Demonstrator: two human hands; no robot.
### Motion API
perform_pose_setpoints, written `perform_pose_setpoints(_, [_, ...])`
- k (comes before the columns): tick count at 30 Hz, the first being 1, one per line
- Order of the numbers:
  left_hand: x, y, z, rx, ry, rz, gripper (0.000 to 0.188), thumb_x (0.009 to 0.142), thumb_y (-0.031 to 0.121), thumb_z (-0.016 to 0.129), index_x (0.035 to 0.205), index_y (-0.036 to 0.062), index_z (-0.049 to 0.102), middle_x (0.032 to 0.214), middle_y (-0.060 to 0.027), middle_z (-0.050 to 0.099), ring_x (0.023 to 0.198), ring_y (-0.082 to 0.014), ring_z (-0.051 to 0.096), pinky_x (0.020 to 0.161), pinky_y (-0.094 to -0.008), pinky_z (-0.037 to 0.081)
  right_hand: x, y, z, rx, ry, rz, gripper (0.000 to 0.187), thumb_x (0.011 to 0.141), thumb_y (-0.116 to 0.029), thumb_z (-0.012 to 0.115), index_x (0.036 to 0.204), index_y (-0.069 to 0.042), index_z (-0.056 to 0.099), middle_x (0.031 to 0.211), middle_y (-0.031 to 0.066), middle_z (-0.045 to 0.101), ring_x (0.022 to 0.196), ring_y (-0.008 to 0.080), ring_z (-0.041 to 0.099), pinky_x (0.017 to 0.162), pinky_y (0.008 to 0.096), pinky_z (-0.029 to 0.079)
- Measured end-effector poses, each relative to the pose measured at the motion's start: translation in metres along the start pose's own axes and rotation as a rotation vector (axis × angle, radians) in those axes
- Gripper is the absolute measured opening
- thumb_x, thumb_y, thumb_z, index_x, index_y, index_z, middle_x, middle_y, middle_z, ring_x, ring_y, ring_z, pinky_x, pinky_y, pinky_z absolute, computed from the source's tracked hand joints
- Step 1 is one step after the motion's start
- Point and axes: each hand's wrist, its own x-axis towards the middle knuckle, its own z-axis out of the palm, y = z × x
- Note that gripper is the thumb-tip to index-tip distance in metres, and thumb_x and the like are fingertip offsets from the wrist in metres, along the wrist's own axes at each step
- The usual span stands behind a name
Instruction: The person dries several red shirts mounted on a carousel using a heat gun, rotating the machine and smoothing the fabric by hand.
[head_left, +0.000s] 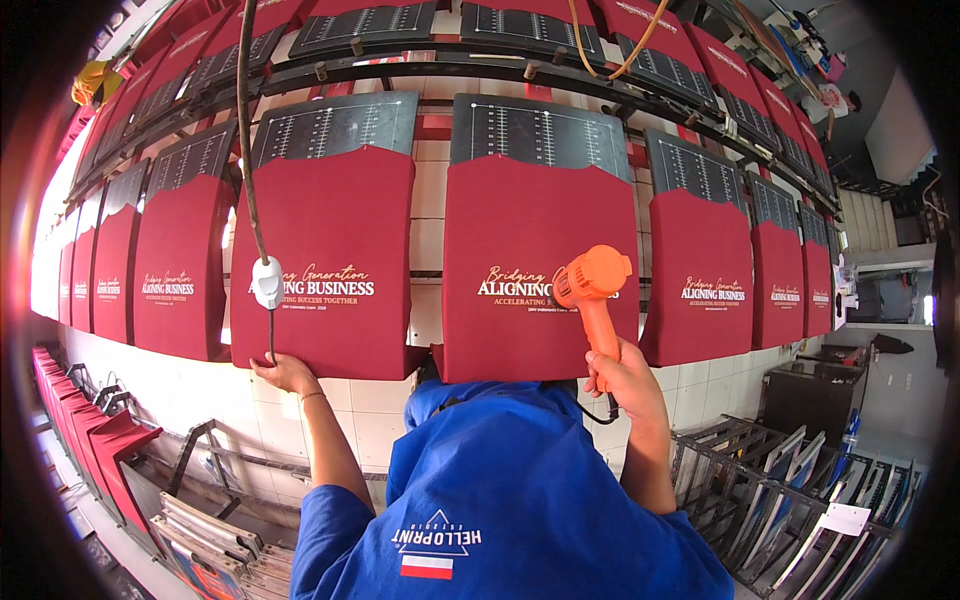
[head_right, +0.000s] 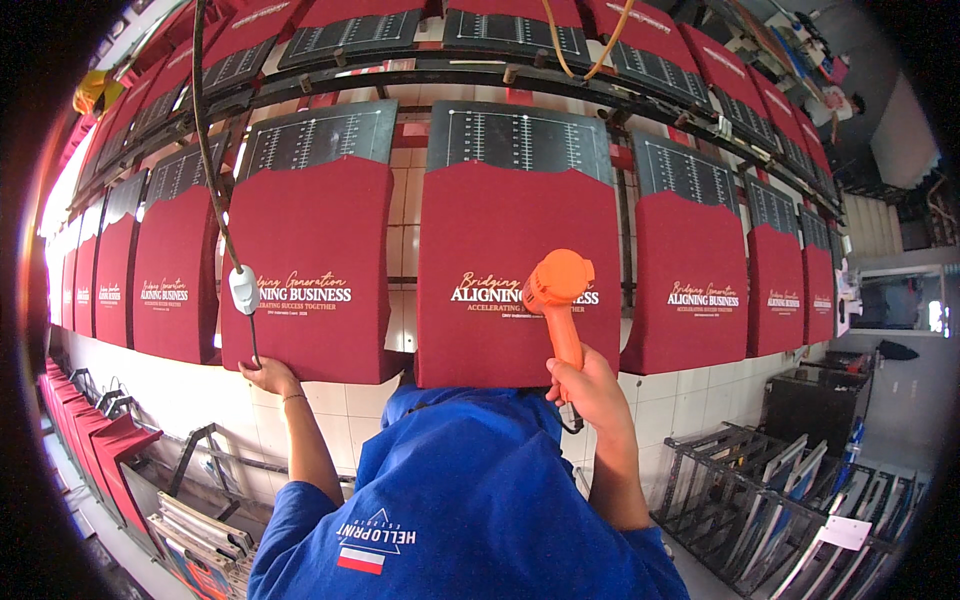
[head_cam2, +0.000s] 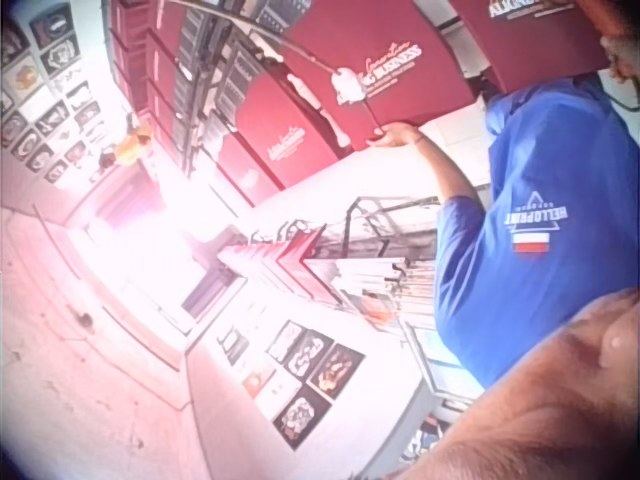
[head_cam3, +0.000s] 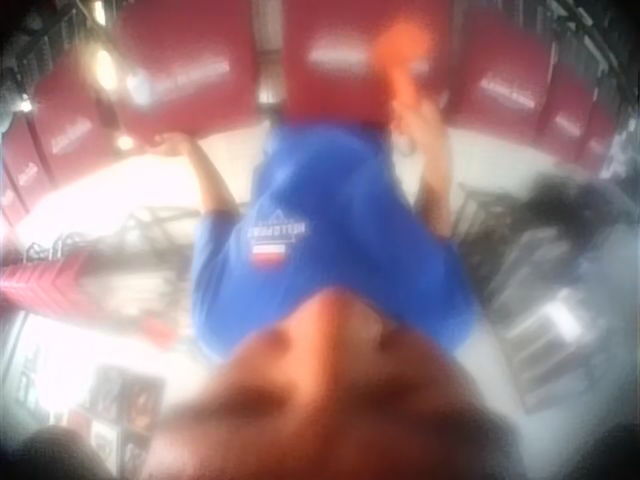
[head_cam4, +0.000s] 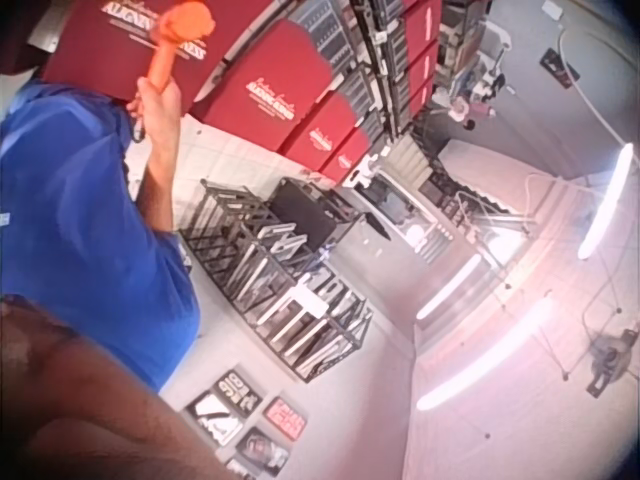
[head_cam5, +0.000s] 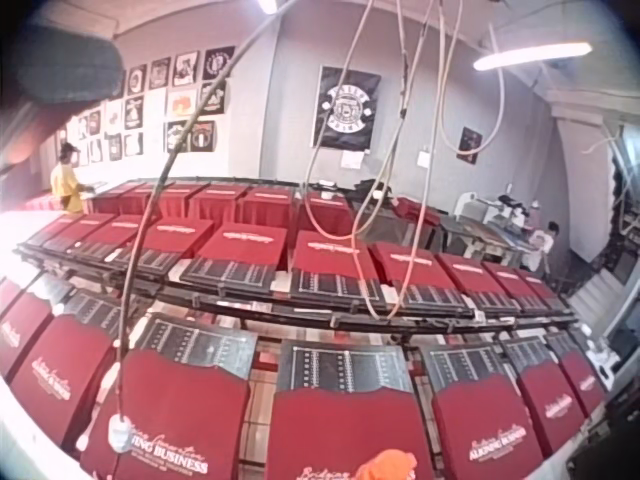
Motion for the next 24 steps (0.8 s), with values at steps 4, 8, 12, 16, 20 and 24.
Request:
perform_pose_setpoints(4, [-0.004,0.008,-0.002,-0.026,-0.028,-0.005,0.051,0.097,0.02,0.049,0.14,-0.0038,0.036,0.142,-0.0262,0.042,0.13,-0.0388,0.043,0.109,-0.0426,0.036,0.001,0.004,-0.008,-0.013,-0.01,0.024,0.022,0.09,-0.017,0.061,0.103,-0.001,0.055,0.075,0.003,0.057,0.058,0.0133,0.061,0.05,0.0259,0.049])
perform_pose_setpoints(8, [-0.006,0.013,-0.005,-0.041,-0.045,-0.016,0.052,0.097,0.019,0.048,0.14,-0.0047,0.035,0.143,-0.027,0.041,0.131,-0.039,0.042,0.11,-0.042,0.035,0.001,0.011,-0.007,-0.019,0.005,0.005,0.024,0.09,-0.018,0.06,0.106,-0.001,0.054,0.076,0.0032,0.057,0.059,0.0132,0.061,0.05,0.0262,0.048])
perform_pose_setpoints(12, [-0.003,0.01,-0.004,-0.026,-0.045,-0.015,0.052,0.096,0.02,0.049,0.141,-0.0043,0.035,0.143,-0.0269,0.041,0.131,-0.0395,0.043,0.11,-0.0424,0.036,-0.002,0.006,-0.014,-0.005,0.013,0.019,0.025,0.09,-0.017,0.06,0.107,0.0,0.053,0.075,0.0033,0.056,0.06,0.0134,0.061,0.05,0.026,0.048])
perform_pose_setpoints(16, [-0.001,0.003,-0.002,0.013,-0.012,0.009,0.05,0.097,0.021,0.049,0.14,-0.003,0.037,0.141,-0.0259,0.043,0.13,-0.039,0.044,0.109,-0.0436,0.036,-0.003,0.006,-0.018,-0.001,0.022,0.02,0.026,0.09,-0.017,0.059,0.108,0.0,0.053,0.074,0.0035,0.056,0.06,0.0134,0.061,0.051,0.0262,0.048])
perform_pose_setpoints(20, [-0.003,0.005,-0.001,0.019,-0.022,0.006,0.05,0.097,0.021,0.048,0.14,-0.0022,0.037,0.142,-0.025,0.043,0.129,-0.0386,0.044,0.108,-0.044,0.037,-0.002,0.013,-0.017,0.001,0.057,-0.012,0.027,0.09,-0.017,0.06,0.109,0.001,0.053,0.074,0.0038,0.057,0.06,0.0138,0.061,0.051,0.0269,0.048])
perform_pose_setpoints(24, [-0.004,0.007,-0.002,0.05,-0.033,0.015,0.05,0.097,0.02,0.048,0.141,-0.0017,0.036,0.142,-0.0249,0.043,0.129,-0.0387,0.044,0.108,-0.0443,0.037,-0.005,0.01,-0.028,0.011,0.054,0.007,0.026,0.09,-0.017,0.06,0.108,0.001,0.053,0.074,0.004,0.056,0.059,0.0145,0.06,0.051,0.0274,0.048])
